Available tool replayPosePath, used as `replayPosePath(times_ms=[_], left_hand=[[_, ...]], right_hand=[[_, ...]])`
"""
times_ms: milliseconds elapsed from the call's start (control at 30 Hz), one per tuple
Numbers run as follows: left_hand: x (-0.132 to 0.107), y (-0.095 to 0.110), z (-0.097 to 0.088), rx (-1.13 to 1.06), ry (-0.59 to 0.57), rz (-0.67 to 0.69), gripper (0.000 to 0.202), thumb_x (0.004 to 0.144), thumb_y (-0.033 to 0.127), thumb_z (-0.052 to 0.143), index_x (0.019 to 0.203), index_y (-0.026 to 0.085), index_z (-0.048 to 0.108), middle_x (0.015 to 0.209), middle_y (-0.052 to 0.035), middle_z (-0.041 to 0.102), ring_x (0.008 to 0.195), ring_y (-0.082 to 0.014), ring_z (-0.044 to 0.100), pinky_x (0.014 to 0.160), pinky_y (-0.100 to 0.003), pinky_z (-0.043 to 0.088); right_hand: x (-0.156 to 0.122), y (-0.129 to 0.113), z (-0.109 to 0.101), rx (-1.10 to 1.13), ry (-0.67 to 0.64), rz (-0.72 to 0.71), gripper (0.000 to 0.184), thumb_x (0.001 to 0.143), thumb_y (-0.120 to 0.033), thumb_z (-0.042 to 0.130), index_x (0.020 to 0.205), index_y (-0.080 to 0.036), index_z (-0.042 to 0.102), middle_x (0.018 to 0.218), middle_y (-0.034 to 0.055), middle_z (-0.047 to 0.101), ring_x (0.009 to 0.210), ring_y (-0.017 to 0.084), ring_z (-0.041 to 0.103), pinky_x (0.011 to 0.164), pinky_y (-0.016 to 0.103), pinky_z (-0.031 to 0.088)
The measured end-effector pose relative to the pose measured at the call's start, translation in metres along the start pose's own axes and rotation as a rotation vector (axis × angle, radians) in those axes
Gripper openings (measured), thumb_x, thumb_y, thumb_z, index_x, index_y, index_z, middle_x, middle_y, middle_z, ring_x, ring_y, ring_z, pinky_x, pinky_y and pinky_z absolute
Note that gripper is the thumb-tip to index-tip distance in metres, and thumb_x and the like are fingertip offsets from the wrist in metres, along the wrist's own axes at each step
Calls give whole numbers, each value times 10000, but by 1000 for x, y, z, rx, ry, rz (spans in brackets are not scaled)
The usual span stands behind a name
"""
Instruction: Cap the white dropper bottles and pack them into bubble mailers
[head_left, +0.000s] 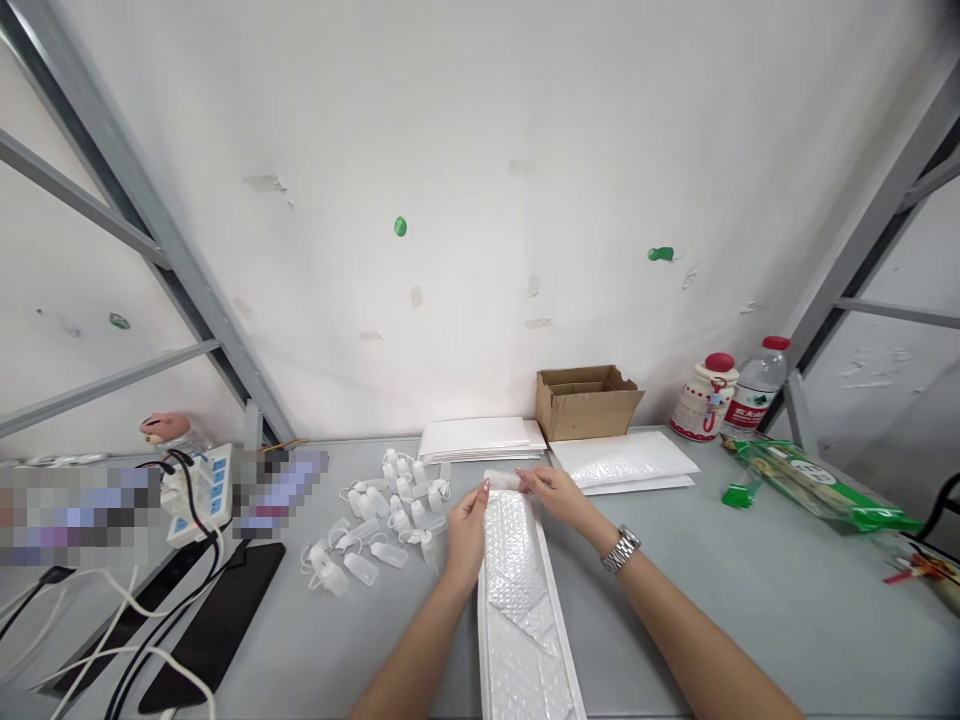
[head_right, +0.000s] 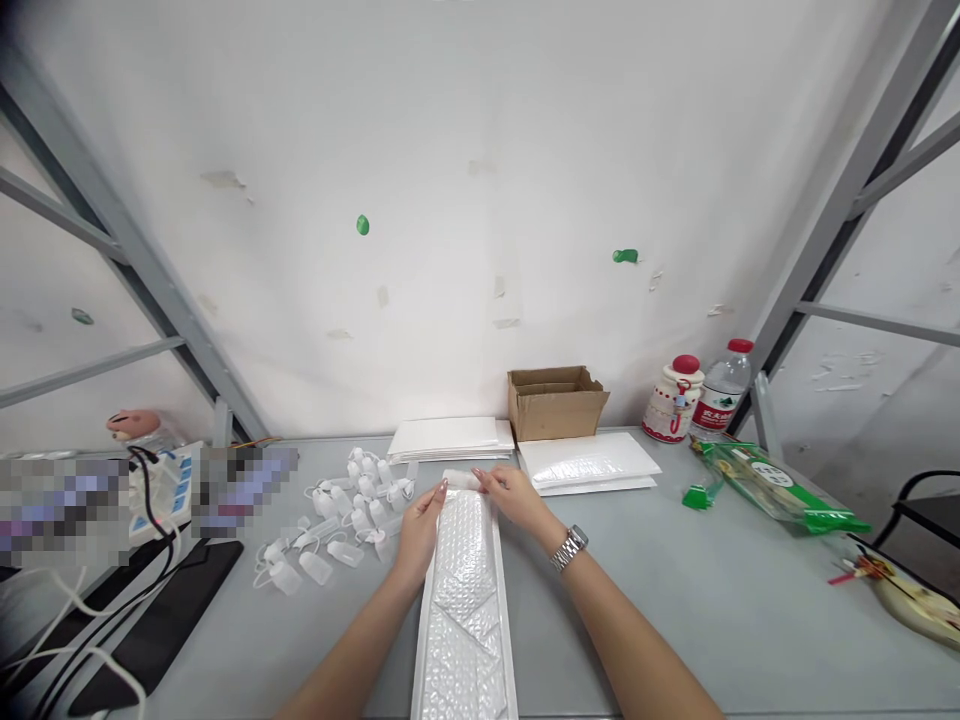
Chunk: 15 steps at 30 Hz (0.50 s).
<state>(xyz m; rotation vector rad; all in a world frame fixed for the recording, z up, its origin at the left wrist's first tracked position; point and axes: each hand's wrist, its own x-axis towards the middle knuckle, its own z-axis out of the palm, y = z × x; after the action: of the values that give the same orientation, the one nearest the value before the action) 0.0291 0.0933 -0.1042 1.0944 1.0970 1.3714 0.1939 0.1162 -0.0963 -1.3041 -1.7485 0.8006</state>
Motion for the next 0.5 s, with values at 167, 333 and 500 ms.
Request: replayPosePath(times_ms=[167, 333, 500], left_hand=[[1, 0, 0, -22, -29, -40, 478, 641, 587, 650, 781, 139, 741, 696, -44, 697, 709, -210, 584, 692, -305, 431], [-2, 5, 0, -12, -41, -45, 469, 648, 584, 647, 778, 143, 738, 703, -42, 692, 721, -208, 579, 720, -306, 430], [-1, 4, -1, -17, -20, -30, 439, 637, 578, 657, 716, 151, 721, 710, -43, 685, 750, -215, 581, 757, -318, 430]], right_hand=[[0, -3, -1, 22, 6, 65, 542, 843, -615, 401, 588, -176, 593, 611, 28, 618, 643, 189, 579, 634, 295, 427], [0, -3, -1, -39, 42, -100, 472, 881, -551, 394, 719, -180, 637, 759, 47, 658, 763, 191, 589, 727, 300, 421], [-1, -1, 3, -205, -23, -152, 556, 899, -567, 339, 555, -189, 558, 637, 34, 597, 705, 186, 532, 701, 313, 391]])
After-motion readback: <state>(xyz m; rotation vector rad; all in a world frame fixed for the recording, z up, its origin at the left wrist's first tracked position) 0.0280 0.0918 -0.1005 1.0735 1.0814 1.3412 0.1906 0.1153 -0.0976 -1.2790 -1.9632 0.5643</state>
